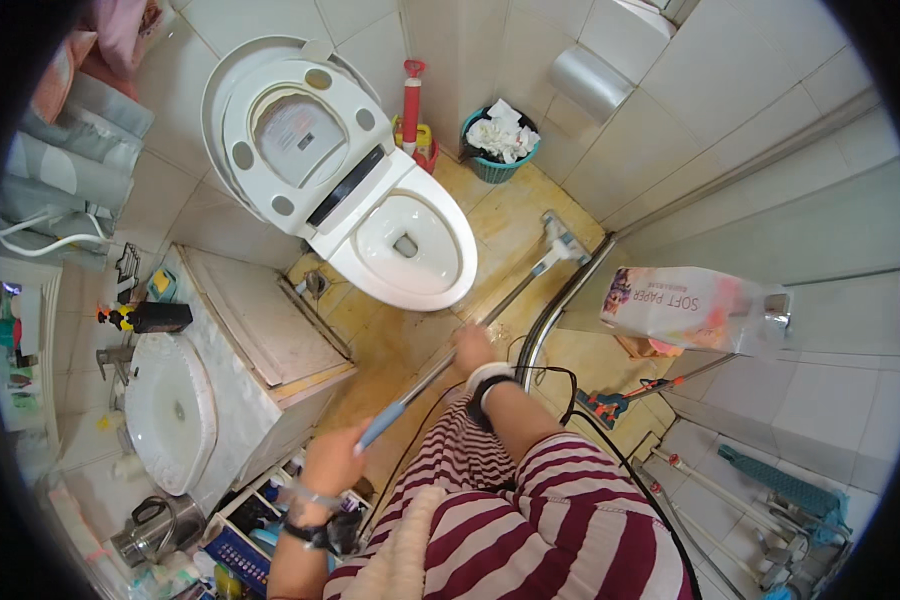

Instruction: The person cleans a bathroom and a bedroom by using a vacuum extension to clean around a sink and along a floor, then wipes a bathroom surface after replacing a roll of paper.

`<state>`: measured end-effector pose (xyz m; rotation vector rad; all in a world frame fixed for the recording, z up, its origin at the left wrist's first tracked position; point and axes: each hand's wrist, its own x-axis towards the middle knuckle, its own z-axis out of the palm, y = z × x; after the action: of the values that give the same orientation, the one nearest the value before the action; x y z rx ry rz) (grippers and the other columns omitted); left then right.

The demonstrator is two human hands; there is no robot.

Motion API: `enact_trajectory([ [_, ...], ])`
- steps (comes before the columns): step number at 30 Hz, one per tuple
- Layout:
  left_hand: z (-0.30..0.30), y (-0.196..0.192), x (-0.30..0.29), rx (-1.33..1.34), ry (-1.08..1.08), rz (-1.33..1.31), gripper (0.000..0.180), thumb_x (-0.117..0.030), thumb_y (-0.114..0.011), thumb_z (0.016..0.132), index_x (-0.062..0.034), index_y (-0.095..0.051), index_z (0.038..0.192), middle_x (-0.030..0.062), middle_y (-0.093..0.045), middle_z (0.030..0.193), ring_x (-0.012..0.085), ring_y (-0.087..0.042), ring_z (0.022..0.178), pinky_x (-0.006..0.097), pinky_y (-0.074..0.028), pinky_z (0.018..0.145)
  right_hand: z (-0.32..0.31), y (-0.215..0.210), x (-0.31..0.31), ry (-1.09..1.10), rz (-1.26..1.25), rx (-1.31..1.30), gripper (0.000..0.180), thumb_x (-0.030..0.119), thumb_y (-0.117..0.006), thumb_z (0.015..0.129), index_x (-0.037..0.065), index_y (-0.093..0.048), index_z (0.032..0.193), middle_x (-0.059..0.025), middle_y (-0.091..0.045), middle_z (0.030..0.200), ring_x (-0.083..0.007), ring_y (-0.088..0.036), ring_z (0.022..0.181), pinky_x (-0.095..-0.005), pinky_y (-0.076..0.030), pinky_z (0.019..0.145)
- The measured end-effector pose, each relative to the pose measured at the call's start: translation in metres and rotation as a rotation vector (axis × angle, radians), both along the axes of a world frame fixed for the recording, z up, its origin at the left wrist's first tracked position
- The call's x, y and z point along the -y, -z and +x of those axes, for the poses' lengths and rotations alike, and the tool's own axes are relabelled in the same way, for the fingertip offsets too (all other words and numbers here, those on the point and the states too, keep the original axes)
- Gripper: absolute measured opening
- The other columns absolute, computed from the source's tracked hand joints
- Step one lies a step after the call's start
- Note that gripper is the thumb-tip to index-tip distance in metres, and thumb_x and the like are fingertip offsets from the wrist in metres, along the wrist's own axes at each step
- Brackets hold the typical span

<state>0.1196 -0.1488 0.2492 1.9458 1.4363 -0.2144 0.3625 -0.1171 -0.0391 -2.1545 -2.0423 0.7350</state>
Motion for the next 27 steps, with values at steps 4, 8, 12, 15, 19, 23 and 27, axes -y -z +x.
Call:
enact_trajectory([
  [4,-0.074,-0.072,0.036,-0.144,-0.139,-0.006,0.041,-0.005,-0.062,0.064,-0.0119,-0.063,0.104,0.0183,-0.062,0.08,0.035,-0.059,0.072,0.039,-0.048,0.062,-0.088,-0.098,0.021,-0.248,-0.058,-0.111,0.01,0.014,-0.06,0.064,0.01,-0.064,0.073,-0.0127,-0.059,0.076,-0.0294,-0.054,0.081,-0.0471,-0.038,0.079],
  [8,-0.11,-0.147,0.078,-0.039,-0.442,-0.144,0.045,0.001,-0.064,0.058,-0.0024,-0.062,0.103,0.0142,-0.065,0.083,0.0214,-0.064,0.077,0.029,-0.047,0.074,-0.148,-0.112,0.052,-0.565,-0.054,-0.33,0.008,0.014,-0.058,0.063,0.01,-0.063,0.067,-0.0094,-0.059,0.067,-0.0276,-0.057,0.074,-0.0434,-0.039,0.073],
  [12,-0.127,-0.102,0.1,0.081,-0.55,-0.13,0.045,0.002,-0.064,0.059,-0.0017,-0.061,0.104,0.0132,-0.065,0.088,0.019,-0.063,0.081,0.028,-0.047,0.075,-0.133,-0.097,0.046,-0.679,-0.025,-0.453,0.014,0.018,-0.059,0.067,0.006,-0.065,0.071,-0.0118,-0.062,0.07,-0.0304,-0.06,0.07,-0.0434,-0.046,0.07],
  [15,-0.1,-0.033,0.082,0.195,-0.431,-0.124,0.045,0.001,-0.065,0.063,-0.0029,-0.06,0.108,0.0129,-0.065,0.091,0.0162,-0.062,0.082,0.028,-0.047,0.074,-0.08,-0.07,0.024,-0.564,-0.093,-0.236,0.01,0.013,-0.054,0.068,0.009,-0.063,0.07,-0.0116,-0.061,0.07,-0.0295,-0.059,0.071,-0.04,-0.045,0.068],
  [19,0.005,0.022,0.046,0.269,-0.428,-0.286,0.049,-0.008,-0.064,0.071,-0.0045,-0.053,0.118,0.0108,-0.064,0.09,0.0135,-0.059,0.079,0.026,-0.047,0.073,0.018,-0.023,-0.011,-0.308,0.008,0.072,0.012,0.01,-0.053,0.071,0.006,-0.064,0.074,-0.0134,-0.062,0.081,-0.0314,-0.057,0.083,-0.0398,-0.045,0.077],
  [23,0.062,0.058,0.025,0.452,-0.414,-0.326,0.05,-0.011,-0.06,0.072,-0.0036,-0.05,0.121,0.0195,-0.062,0.097,0.0246,-0.062,0.086,0.031,-0.046,0.075,0.085,-0.041,-0.034,-0.126,0.008,0.022,0.009,0.003,-0.055,0.067,0.004,-0.061,0.073,-0.0135,-0.058,0.086,-0.0295,-0.051,0.094,-0.0361,-0.039,0.087],
  [27,0.062,0.049,0.004,0.45,-0.199,-0.25,0.05,-0.006,-0.056,0.071,-0.0043,-0.05,0.12,0.0237,-0.059,0.098,0.0327,-0.06,0.089,0.032,-0.046,0.076,0.089,-0.026,-0.019,0.006,0.105,-0.076,0.007,0.005,-0.06,0.064,0.003,-0.06,0.071,-0.0169,-0.055,0.088,-0.0321,-0.049,0.095,-0.0372,-0.041,0.085],
])
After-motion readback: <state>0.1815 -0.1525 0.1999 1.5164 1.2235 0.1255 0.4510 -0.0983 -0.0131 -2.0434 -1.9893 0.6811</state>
